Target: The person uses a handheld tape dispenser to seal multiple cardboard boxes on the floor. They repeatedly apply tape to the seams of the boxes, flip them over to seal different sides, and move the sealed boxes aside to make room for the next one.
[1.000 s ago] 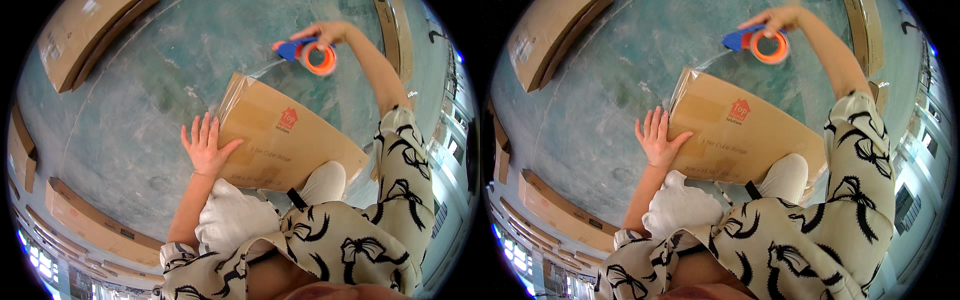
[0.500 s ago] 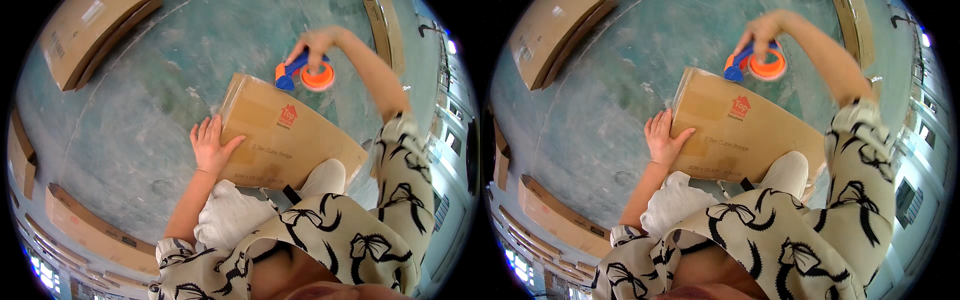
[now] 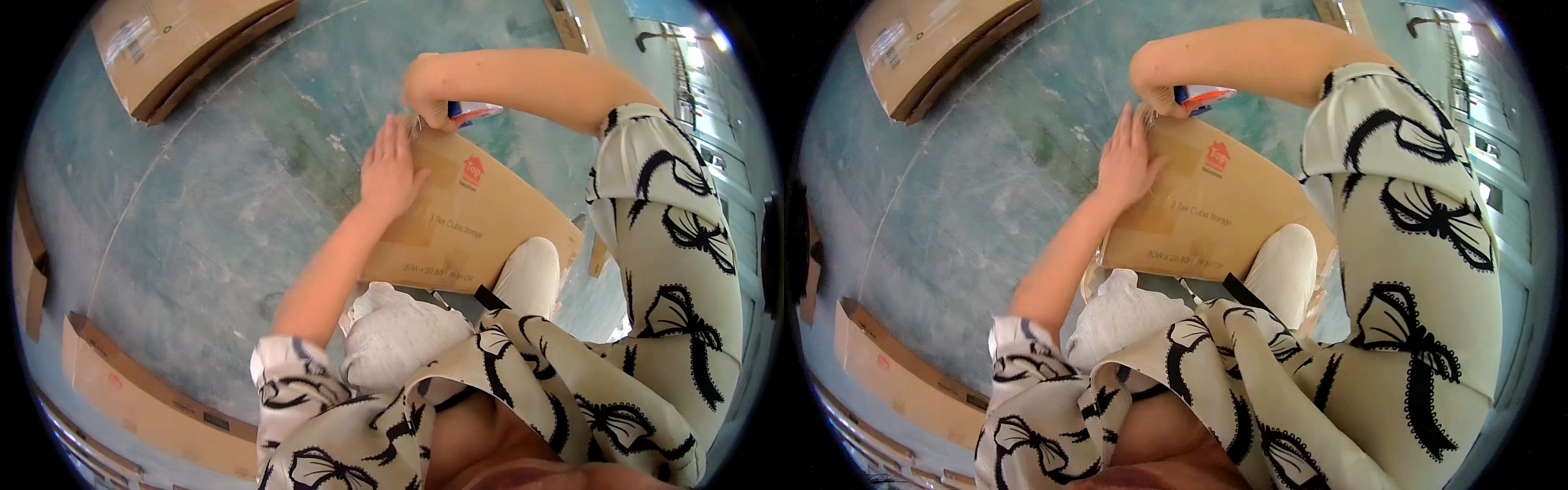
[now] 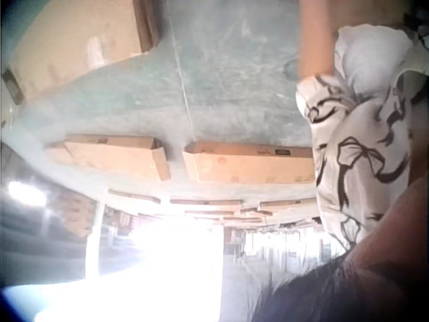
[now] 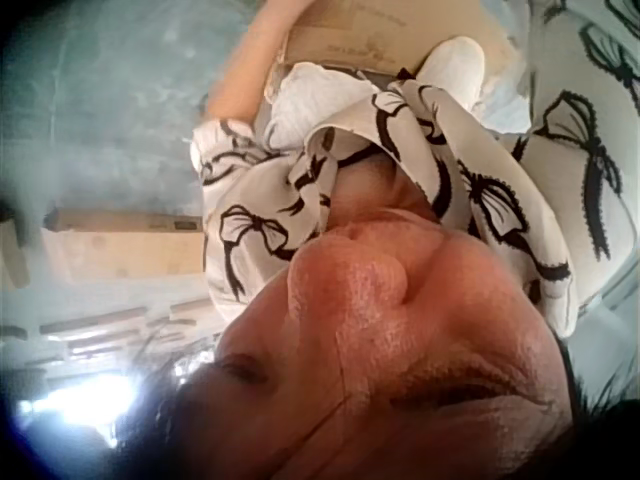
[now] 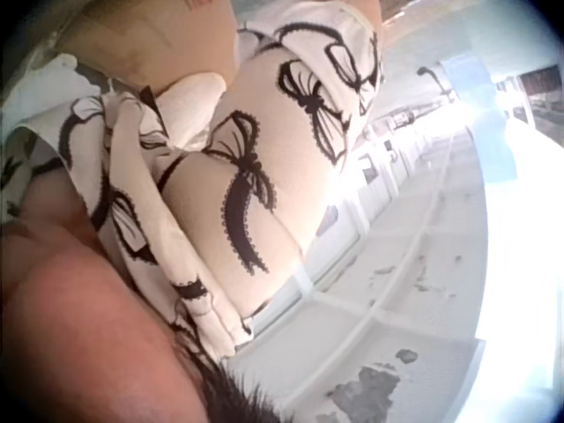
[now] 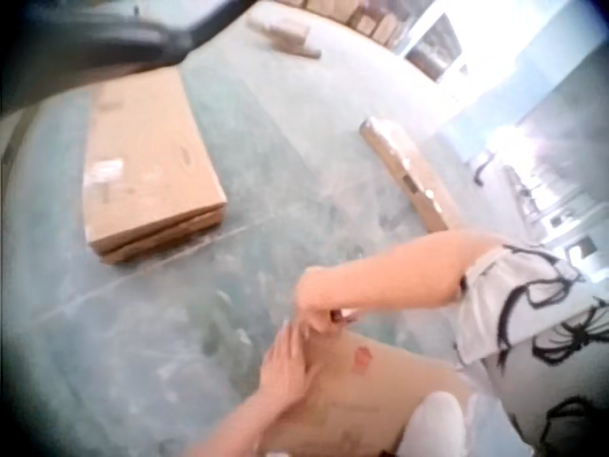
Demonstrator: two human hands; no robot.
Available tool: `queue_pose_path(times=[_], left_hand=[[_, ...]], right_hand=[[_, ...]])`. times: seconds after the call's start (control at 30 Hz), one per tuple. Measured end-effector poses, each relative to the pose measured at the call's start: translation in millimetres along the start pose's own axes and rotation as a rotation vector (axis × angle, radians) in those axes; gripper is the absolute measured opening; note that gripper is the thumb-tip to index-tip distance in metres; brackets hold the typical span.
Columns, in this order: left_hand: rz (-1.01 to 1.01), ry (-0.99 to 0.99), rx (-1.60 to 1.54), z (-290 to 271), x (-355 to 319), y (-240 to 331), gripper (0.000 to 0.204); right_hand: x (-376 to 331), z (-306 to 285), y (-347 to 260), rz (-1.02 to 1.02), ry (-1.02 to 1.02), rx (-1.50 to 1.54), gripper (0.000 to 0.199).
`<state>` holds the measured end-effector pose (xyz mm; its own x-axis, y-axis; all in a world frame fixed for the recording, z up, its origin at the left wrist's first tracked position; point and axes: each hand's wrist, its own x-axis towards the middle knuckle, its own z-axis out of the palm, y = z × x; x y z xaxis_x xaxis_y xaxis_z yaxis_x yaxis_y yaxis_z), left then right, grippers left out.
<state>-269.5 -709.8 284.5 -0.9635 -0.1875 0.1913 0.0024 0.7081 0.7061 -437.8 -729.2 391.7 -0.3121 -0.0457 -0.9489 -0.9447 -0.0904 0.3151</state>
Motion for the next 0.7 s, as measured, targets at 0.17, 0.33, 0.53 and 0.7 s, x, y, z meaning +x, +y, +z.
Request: queue_pose_path(times=[0.17, 0.33, 0.53, 0.7], left_hand=[[0.168, -0.442, -0.062, 14, 87, -20, 0.057], [0.191, -0.696, 0.125, -6, 110, 6, 0.052], [0.220, -0.792, 0.336, 20, 105, 47, 0.059], [0.334, -0.305, -0.374, 34, 57, 52, 0.048]], right_hand=[[-5, -19, 19, 0.073, -0.138, 0.200, 0.037], [-88, 183, 37, 0.311, -0.597, 0.274, 0.040], [-178, 264, -8, 0.356, -0.064, 1.340, 0.057], [-169, 245, -74, 0.444, 0.738, 2.196, 0.062]])
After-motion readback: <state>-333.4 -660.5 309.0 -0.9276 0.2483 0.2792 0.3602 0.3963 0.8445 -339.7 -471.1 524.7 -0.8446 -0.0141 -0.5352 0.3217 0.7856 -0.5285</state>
